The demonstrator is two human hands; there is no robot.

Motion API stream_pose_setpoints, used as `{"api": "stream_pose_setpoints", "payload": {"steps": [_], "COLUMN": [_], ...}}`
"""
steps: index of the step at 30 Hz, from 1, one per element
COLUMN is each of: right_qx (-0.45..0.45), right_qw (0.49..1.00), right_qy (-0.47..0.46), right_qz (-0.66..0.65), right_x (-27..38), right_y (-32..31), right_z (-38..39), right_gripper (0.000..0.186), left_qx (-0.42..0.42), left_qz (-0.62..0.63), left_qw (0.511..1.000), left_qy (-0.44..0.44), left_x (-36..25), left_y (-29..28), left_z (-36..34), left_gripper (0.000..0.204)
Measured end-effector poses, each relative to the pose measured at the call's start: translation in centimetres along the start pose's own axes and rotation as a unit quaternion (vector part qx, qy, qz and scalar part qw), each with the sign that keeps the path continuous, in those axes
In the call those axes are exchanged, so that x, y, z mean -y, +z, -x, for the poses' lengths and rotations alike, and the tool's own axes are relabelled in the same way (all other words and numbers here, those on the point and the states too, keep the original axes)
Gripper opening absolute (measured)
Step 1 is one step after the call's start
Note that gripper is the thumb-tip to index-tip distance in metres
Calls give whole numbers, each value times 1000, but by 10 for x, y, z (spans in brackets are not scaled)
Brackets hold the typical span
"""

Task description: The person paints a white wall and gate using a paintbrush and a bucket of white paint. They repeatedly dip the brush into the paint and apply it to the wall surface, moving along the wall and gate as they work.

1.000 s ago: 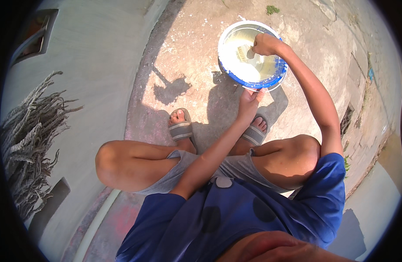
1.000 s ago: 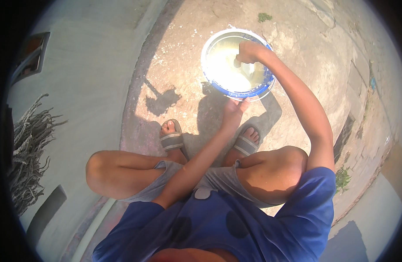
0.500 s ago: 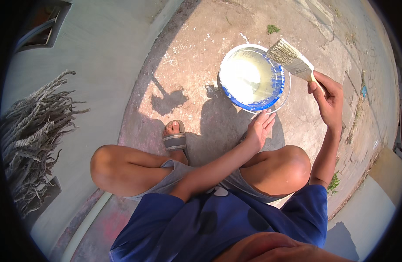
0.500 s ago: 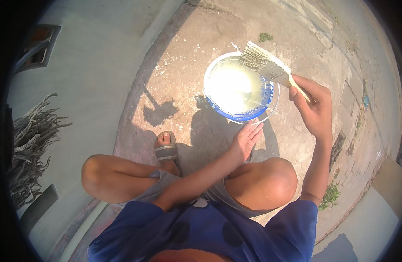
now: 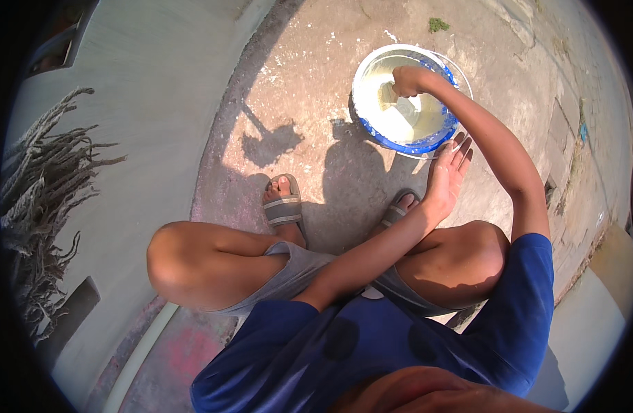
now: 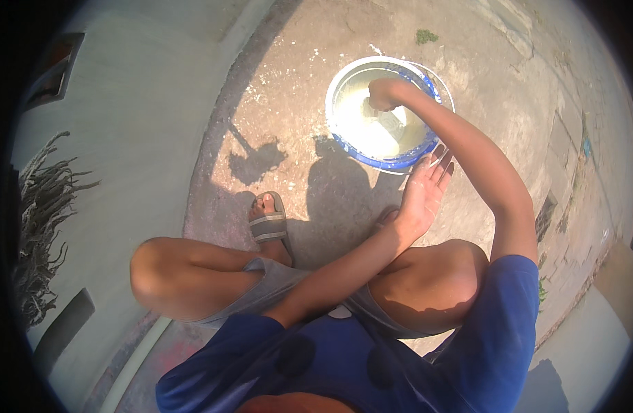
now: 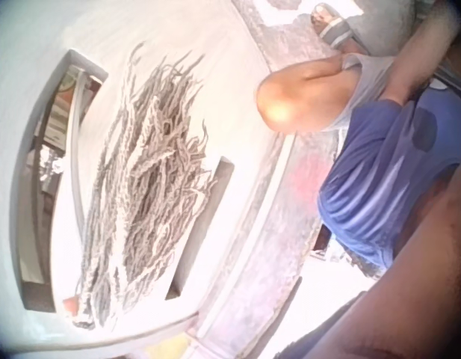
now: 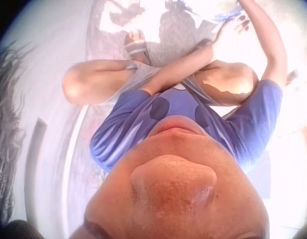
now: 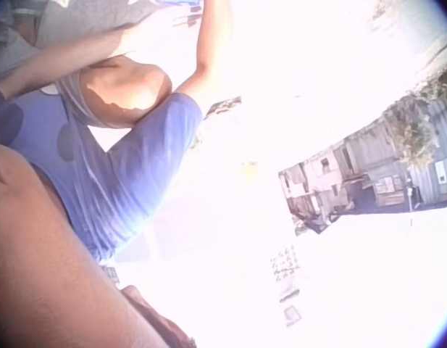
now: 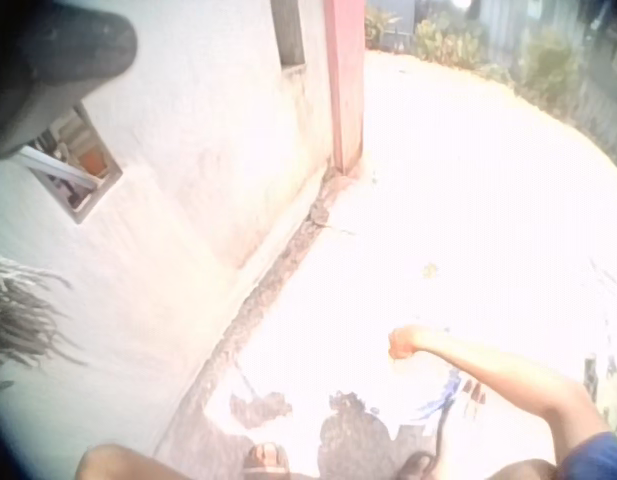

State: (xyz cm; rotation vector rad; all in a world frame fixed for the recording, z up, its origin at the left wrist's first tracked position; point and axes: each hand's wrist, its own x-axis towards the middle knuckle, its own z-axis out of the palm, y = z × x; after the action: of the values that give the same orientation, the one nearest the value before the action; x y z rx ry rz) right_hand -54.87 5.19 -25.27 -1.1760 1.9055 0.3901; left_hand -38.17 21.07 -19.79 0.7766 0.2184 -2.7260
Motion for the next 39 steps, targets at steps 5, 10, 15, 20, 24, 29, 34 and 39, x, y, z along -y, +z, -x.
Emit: {"api": "stream_pose_setpoints", "payload": {"steps": [5,10,15,20,24,29,34,39], "right_qx": [-46,-72,-100,-276,-447,-423,-374,-385], "right_qw": [997,997,993,949,882,904,915,881], "right_qy": [-53,-7,-30,-63,-66,-41,-23,-25], "right_qz": [23,24,-59,-139,-132,-49,-149,-273], "right_x": [-4,-2,2,13,22,13,15,39], "right_y": [15,29,7,-38,-38,-35,-63,-99], "right_z": [-5,-8,43,187,218,197,248,331], "right_gripper": [28,23,27,24,21,19,25,28], "left_qx": [45,45,24,2,-103,-263,-274,-266], "left_qz": [-46,-84,-126,-87,-4,184,72,-68], "left_qw": [998,995,988,991,987,934,941,937], "left_qy": [-26,-28,81,100,120,156,187,217], "left_x": [7,8,15,-6,-39,-56,-60,-73], "left_y": [-2,-1,8,36,75,104,132,212], "left_z": [0,1,6,18,18,9,2,54], "left_gripper": [47,54,54,51,45,29,25,45]}}
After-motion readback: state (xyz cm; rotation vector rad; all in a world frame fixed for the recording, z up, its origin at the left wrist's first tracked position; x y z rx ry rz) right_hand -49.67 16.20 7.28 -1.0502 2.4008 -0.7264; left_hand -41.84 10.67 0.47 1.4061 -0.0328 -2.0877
